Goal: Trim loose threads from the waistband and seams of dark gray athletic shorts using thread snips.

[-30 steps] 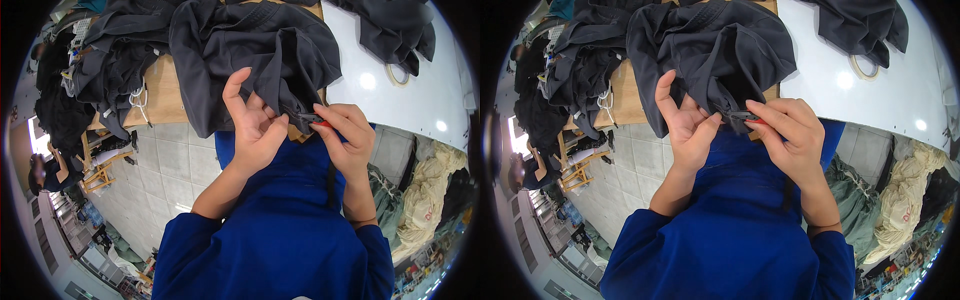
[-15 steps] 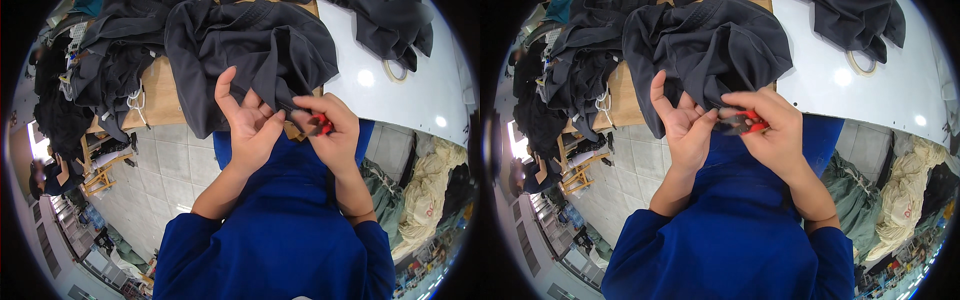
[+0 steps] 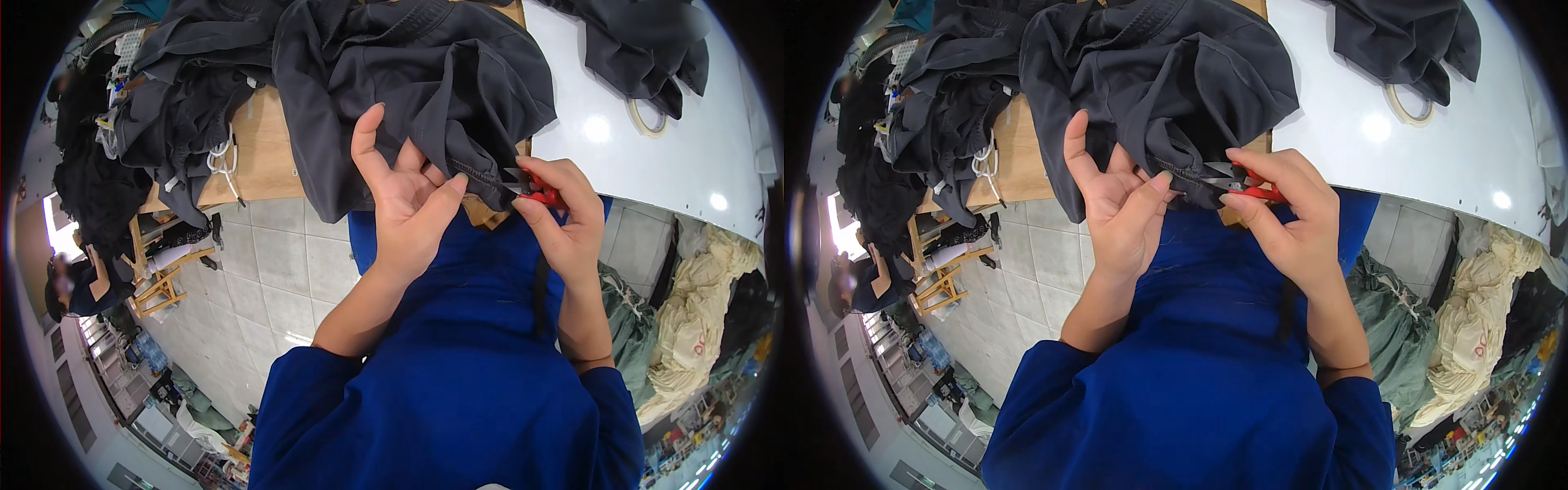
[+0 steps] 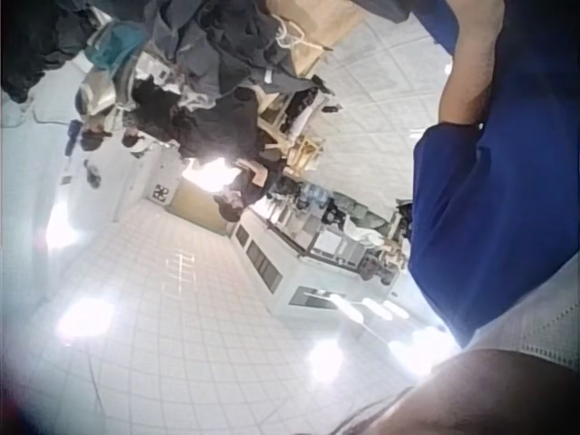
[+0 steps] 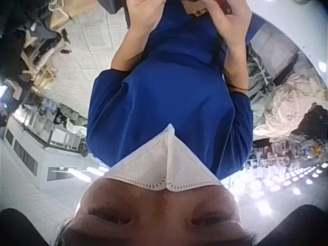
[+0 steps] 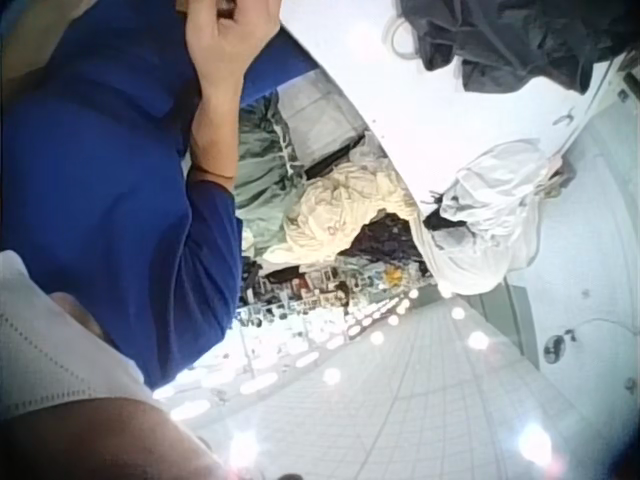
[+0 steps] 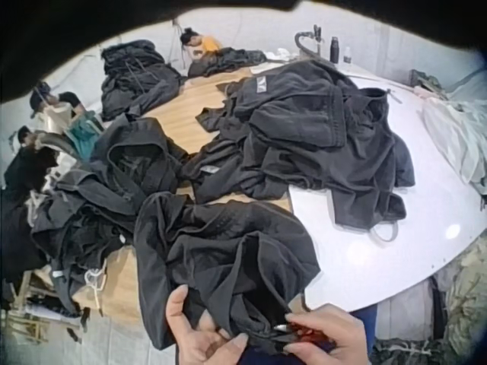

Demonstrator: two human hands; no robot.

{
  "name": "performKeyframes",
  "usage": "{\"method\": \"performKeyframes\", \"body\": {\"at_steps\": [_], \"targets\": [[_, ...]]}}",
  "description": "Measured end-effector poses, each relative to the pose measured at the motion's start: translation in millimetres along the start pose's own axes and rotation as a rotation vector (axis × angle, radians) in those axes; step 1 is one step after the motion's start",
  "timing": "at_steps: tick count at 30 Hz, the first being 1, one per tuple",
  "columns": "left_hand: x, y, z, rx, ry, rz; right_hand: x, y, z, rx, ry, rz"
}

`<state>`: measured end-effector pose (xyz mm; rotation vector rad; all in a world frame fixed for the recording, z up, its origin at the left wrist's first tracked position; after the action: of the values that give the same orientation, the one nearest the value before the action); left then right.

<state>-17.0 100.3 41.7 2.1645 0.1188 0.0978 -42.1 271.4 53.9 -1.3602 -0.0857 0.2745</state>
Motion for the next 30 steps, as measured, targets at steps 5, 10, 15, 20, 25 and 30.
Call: {"method": "performKeyframes", "body": {"at_steps": [5,10,15,20,25,30], "targets": [[0,0,-1,-0.011,-0.018,0.0,-4,-5,-3,0.213,0.047,0.179],[2,1,-1,-0.03,0.002,0.021,-6,-10,-4,0.274,0.035,0.227],[4,0,-1,-0.039,-0.02,0.012,-3,-6,-3,0.322,0.033,0.243],[4,-2,1,-0.037,-0.014,0.02,1,-4,-1,0.107,0.07,0.057],[1,-3,-4,0.063,0.034,0.09,10,5,-13,-0.2,0.103,0.02],[3,-5,-6,0.081,0.01,0.089,7,-10,-22,0.171,0.146,0.168]]}}
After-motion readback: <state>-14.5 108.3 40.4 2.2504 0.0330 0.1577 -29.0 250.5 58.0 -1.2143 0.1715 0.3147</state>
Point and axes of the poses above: each hand's wrist, its own x-axis away from the middle knuckle, its own z-axis out of the back of the hand, y = z × x, the point moved 4 cm from there along -x, towards the middle knuckle
